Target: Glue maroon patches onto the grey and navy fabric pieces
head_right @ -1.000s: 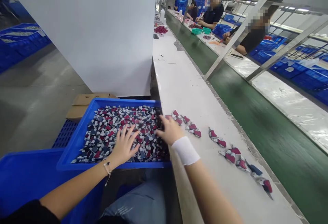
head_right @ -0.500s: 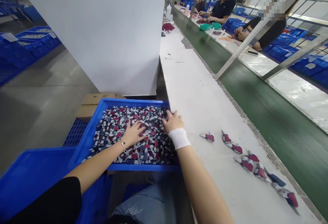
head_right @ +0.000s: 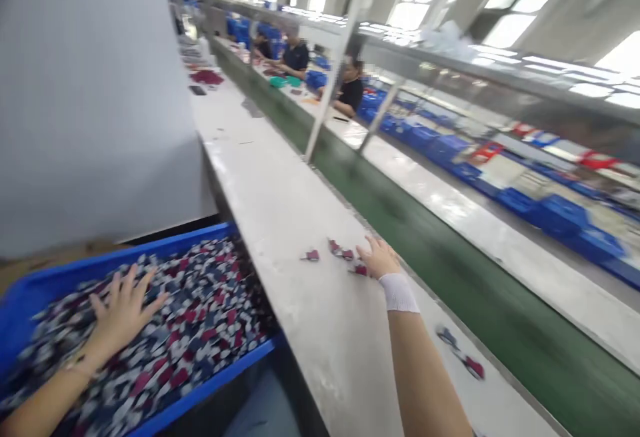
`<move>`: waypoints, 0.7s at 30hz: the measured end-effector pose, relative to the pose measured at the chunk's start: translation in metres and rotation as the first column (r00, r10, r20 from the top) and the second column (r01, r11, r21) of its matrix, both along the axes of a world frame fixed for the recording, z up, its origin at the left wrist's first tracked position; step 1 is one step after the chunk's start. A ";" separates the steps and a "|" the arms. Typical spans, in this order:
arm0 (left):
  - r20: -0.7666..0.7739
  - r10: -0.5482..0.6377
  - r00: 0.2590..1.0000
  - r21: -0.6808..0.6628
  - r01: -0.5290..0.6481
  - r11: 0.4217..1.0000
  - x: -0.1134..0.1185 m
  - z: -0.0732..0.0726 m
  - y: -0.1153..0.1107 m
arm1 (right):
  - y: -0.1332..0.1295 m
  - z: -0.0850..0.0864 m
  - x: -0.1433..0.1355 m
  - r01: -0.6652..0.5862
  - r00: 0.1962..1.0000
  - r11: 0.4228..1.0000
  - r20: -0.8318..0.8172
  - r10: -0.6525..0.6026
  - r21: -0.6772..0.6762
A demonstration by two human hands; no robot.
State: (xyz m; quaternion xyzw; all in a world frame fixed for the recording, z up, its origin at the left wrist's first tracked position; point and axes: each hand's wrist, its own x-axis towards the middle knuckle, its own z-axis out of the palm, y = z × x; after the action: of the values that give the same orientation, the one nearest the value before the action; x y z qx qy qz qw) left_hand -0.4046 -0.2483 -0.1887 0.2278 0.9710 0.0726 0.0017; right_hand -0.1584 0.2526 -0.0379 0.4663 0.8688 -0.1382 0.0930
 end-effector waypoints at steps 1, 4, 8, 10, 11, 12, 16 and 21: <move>-0.025 -0.099 0.995 0.056 0.100 0.993 0.004 0.000 0.027 | 0.019 0.006 0.032 0.175 0.984 0.984 0.039 -0.176 0.046; -0.092 -0.441 0.893 0.169 0.450 0.877 0.023 0.014 0.138 | 0.035 0.012 0.123 0.575 0.803 0.805 0.089 -0.590 0.148; 0.042 -0.756 0.654 0.226 0.730 0.644 0.075 0.053 0.308 | 0.006 -0.007 0.198 0.806 0.566 0.570 0.079 -0.821 0.158; 0.040 -0.859 0.511 0.224 0.833 0.506 0.111 0.069 0.378 | -0.008 -0.022 0.210 0.847 0.514 0.516 0.051 -0.856 0.130; 0.029 -0.902 0.430 0.217 0.878 0.426 0.131 0.075 0.406 | -0.012 -0.029 0.210 0.852 0.511 0.511 0.028 -0.859 0.115; 0.017 -0.936 0.353 0.206 0.914 0.348 0.150 0.079 0.431 | -0.014 -0.035 0.207 0.846 0.526 0.523 0.000 -0.851 0.100; 0.037 -0.987 0.154 0.157 0.975 0.158 0.205 0.080 0.490 | -0.017 -0.049 0.171 0.760 0.649 0.648 -0.110 -0.753 0.054; 0.073 -0.995 0.075 0.132 0.988 0.084 0.208 0.070 0.504 | -0.032 -0.048 0.168 0.662 0.745 0.748 -0.155 -0.649 0.045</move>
State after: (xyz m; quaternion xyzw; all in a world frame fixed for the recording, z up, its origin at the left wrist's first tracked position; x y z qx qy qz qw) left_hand -0.1969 0.2555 -0.1187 0.8184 0.5555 0.0916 0.1149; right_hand 0.0097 0.2208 -0.0861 0.7358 0.6593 -0.1495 -0.0406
